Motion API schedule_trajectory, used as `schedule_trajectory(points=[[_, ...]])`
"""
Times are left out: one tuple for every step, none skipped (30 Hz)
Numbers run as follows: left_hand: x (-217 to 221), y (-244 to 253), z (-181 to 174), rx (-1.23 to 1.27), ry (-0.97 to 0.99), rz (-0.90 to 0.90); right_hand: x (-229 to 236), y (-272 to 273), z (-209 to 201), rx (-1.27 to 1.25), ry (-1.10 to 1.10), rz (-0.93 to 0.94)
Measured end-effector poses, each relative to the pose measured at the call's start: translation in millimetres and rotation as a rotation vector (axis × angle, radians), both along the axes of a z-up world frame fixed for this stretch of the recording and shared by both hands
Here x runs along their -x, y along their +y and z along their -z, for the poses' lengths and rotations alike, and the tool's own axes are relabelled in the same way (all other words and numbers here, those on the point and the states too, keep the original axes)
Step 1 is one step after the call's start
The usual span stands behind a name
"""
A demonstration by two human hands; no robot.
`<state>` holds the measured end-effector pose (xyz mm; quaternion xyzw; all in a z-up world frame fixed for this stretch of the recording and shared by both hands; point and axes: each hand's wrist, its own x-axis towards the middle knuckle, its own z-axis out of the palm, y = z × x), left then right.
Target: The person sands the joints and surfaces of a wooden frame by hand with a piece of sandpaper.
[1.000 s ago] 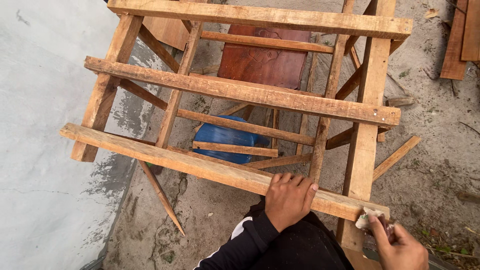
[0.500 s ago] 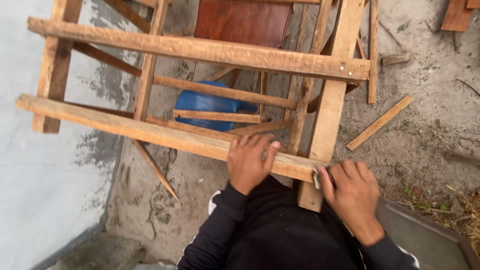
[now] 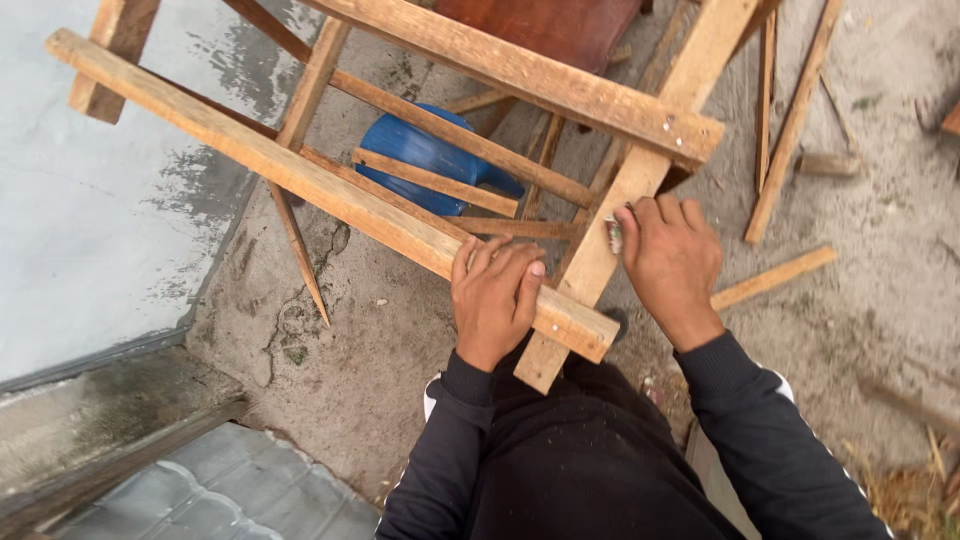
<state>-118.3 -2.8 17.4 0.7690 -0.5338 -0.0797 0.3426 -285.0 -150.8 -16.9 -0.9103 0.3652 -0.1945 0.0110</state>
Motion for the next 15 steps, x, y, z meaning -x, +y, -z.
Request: schedule_trajectory(points=[[-1.6, -3.4, -0.6, 0.013, -0.002, -0.012, 0.1, -7.5, 1.7, 0.046, -0.053, -0.002], [-1.6, -5.6, -1.4, 0.026, -0.004, -0.025, -2.8, -8.1, 5.2, 0.027, -0.037, -0.091], [0.9, -3.2, -1.7, 0.025, 0.005, -0.026, -0.7, 4.1, 9.4, -0.005, -0.009, -0.17], [1.4, -2.6, -0.9, 0.03, 0.0, -0.033, 0.4, 9.3, 13.9, -0.036, 0.019, -0.249], [2.5, -4.1, -0.2, 0.038, 0.001, -0.041, 2.3, 3.2, 16.5, -0.038, 0.018, -0.261], [3.0, -5.6, 0.8, 0.046, 0.001, -0.049, 3.8, -6.0, 18.4, -0.04, 0.017, -0.273], [4.5, -3.5, 1.8, 0.043, 0.015, -0.052, 6.6, -11.8, 20.0, -0.049, 0.018, -0.285], [5.4, -2.0, 3.2, 0.041, 0.029, -0.056, 7.5, -22.6, 21.4, 0.0, 0.03, -0.224], [4.8, -2.4, 4.4, 0.042, 0.039, -0.056, 5.3, -39.1, 22.2, 0.054, 0.038, -0.161], [5.3, -2.3, 5.2, 0.044, 0.034, -0.06, 4.9, -48.9, 23.1, 0.108, 0.045, -0.099], [5.1, -4.4, 6.5, 0.053, 0.026, -0.059, 4.3, -47.3, 26.6, 0.08, 0.058, -0.105], [5.1, -6.8, 7.7, 0.062, 0.018, -0.058, 2.3, -40.8, 31.7, 0.053, 0.071, -0.11], [4.6, -6.3, 7.8, 0.056, 0.027, -0.057, 1.3, -34.3, 35.9, 0.016, 0.082, -0.118], [4.5, -6.2, 7.7, 0.051, 0.035, -0.056, 4.5, -33.5, 36.5, 0.016, 0.088, -0.136], [3.1, -6.7, 8.3, 0.05, 0.041, -0.054, 8.4, -34.9, 36.0, 0.019, 0.092, -0.153]])
